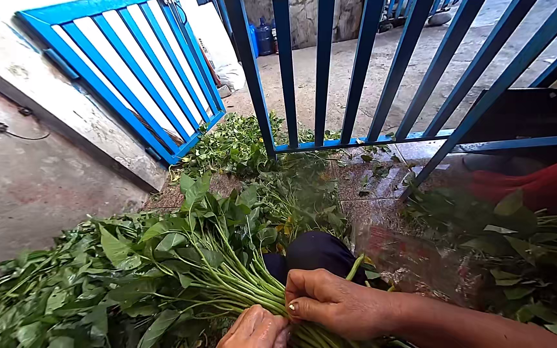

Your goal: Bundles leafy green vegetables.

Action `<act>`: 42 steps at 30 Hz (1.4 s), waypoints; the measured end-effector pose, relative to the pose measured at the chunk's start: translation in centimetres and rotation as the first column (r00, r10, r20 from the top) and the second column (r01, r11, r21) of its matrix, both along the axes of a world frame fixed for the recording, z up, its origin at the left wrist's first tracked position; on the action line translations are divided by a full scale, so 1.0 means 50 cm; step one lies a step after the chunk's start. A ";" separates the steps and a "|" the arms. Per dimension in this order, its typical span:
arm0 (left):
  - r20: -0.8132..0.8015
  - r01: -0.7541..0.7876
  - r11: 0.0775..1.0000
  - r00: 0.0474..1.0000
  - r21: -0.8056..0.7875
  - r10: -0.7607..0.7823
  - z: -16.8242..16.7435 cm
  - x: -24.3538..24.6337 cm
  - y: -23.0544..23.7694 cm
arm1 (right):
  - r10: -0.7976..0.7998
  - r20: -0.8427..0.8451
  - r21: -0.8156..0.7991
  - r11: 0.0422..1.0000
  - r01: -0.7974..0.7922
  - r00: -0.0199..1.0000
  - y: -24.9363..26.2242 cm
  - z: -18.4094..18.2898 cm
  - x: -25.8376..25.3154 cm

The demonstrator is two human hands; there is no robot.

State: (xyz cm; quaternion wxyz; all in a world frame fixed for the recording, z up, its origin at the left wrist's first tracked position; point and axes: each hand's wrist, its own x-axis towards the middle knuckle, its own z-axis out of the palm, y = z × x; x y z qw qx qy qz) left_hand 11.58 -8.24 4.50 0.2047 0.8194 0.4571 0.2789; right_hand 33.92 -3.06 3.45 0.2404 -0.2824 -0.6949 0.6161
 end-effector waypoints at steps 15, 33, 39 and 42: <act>-0.047 0.203 0.939 0.973 -0.277 -0.225 0.042 -0.035 0.042 | -0.068 -0.076 -0.096 0.994 0.061 0.995 -0.012 -0.003 -0.005; -0.067 0.365 0.925 0.926 -0.103 -0.372 0.058 -0.036 0.056 | -0.222 -0.056 -0.070 0.974 0.217 0.974 -0.022 -0.022 0.006; 0.245 0.572 0.806 0.811 -0.150 -0.531 0.030 -0.027 0.094 | -0.250 -0.219 -0.122 0.966 0.228 0.943 -0.031 -0.027 0.003; 0.288 0.614 0.768 0.780 -0.182 -0.555 0.032 -0.028 0.102 | -0.221 -0.250 -0.155 0.970 0.186 0.943 -0.032 -0.024 0.004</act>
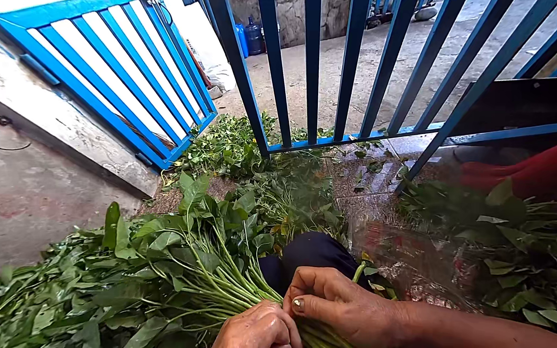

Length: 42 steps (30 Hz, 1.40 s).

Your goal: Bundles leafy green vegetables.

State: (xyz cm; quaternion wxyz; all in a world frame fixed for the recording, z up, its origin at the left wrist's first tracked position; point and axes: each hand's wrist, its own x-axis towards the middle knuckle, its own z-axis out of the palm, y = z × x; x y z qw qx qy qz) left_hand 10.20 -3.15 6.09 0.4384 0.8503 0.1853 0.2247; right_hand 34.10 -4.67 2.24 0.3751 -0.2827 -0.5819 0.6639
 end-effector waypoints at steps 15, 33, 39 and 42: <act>-0.123 -0.170 0.984 0.977 0.052 0.175 0.002 -0.007 -0.051 | -0.193 0.169 0.117 0.978 0.175 0.967 -0.022 -0.015 -0.036; -0.051 -0.337 0.939 0.939 0.064 0.341 -0.029 -0.047 -0.122 | 0.123 0.176 0.152 0.977 -0.150 0.977 -0.010 0.002 -0.076; -0.147 -0.298 0.948 0.939 0.108 0.312 -0.021 -0.058 -0.110 | 0.129 0.223 0.146 0.976 -0.164 0.966 -0.003 0.008 -0.075; -0.190 -0.289 0.945 0.930 0.155 0.315 -0.019 -0.058 -0.107 | 0.127 0.248 0.167 0.971 -0.171 0.961 0.002 0.005 -0.073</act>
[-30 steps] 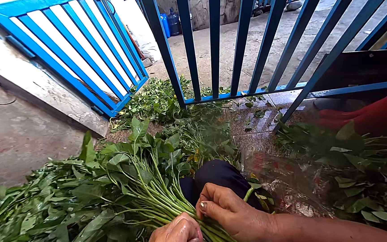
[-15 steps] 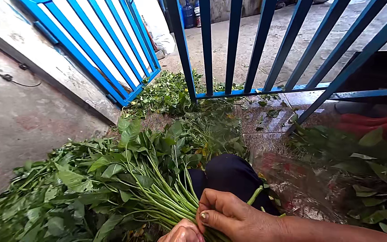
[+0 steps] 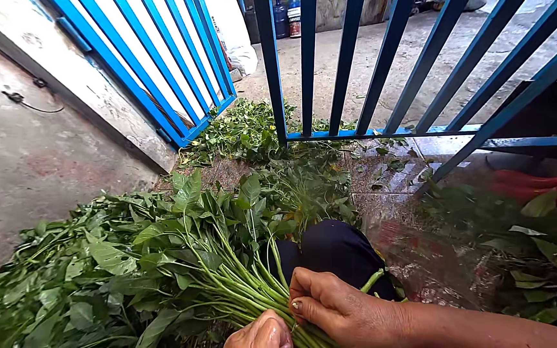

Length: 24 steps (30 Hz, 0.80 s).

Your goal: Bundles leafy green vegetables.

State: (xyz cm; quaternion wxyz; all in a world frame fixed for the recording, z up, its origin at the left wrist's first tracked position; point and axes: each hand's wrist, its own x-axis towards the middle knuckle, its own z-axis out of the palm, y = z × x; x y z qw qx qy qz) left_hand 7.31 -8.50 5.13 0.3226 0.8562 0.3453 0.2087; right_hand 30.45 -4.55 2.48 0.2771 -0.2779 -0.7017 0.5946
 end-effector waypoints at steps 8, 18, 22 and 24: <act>0.107 -0.061 0.983 0.991 -0.174 0.081 -0.010 0.008 -0.005 | -0.010 0.165 0.308 0.950 -0.042 0.986 -0.004 -0.012 -0.008; -0.078 -0.303 0.946 0.947 0.119 0.313 -0.002 0.052 -0.026 | -0.039 0.179 0.189 0.982 0.005 0.983 -0.012 -0.015 -0.013; -0.248 -0.276 0.886 0.890 0.373 0.382 0.017 0.068 -0.038 | -0.054 0.161 0.175 0.984 0.025 0.986 -0.016 -0.019 -0.014; -0.314 -0.253 0.881 0.865 0.400 0.391 0.025 0.071 -0.043 | -0.044 0.157 0.165 0.986 0.018 0.987 -0.017 -0.018 -0.013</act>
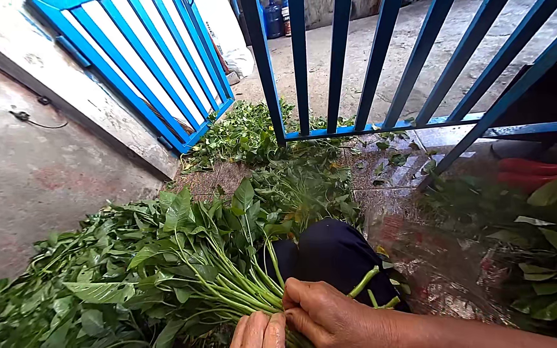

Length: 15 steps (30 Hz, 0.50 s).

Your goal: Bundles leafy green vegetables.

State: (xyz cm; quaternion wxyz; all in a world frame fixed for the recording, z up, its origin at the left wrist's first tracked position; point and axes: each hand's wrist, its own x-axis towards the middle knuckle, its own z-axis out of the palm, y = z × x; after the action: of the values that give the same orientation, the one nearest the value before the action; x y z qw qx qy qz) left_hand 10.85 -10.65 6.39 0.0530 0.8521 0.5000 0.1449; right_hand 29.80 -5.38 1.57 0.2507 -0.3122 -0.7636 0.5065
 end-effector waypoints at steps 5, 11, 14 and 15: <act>-0.153 0.010 1.000 0.988 0.015 -0.007 0.007 0.001 -0.011 | -0.001 -0.019 -0.039 0.999 0.000 1.000 -0.001 -0.001 0.004; -0.193 0.056 0.993 0.978 -0.104 -0.076 0.028 -0.025 0.021 | -0.012 -0.127 -0.175 0.984 -0.011 0.992 0.003 -0.015 0.013; -0.073 0.106 0.972 0.990 -0.207 -0.124 0.030 -0.053 0.041 | -0.004 -0.121 -0.169 0.985 -0.017 0.993 0.001 -0.014 0.014; -0.034 0.119 0.965 0.991 -0.236 -0.130 0.033 -0.058 0.043 | 0.001 -0.116 -0.167 0.986 -0.020 0.993 0.001 -0.013 0.014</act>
State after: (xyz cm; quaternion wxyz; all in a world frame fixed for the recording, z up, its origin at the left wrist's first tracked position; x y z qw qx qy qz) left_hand 7.98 -8.48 8.05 0.1494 0.8731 0.4602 0.0605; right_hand 30.51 -5.31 0.94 0.2648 -0.2983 -0.7041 0.5875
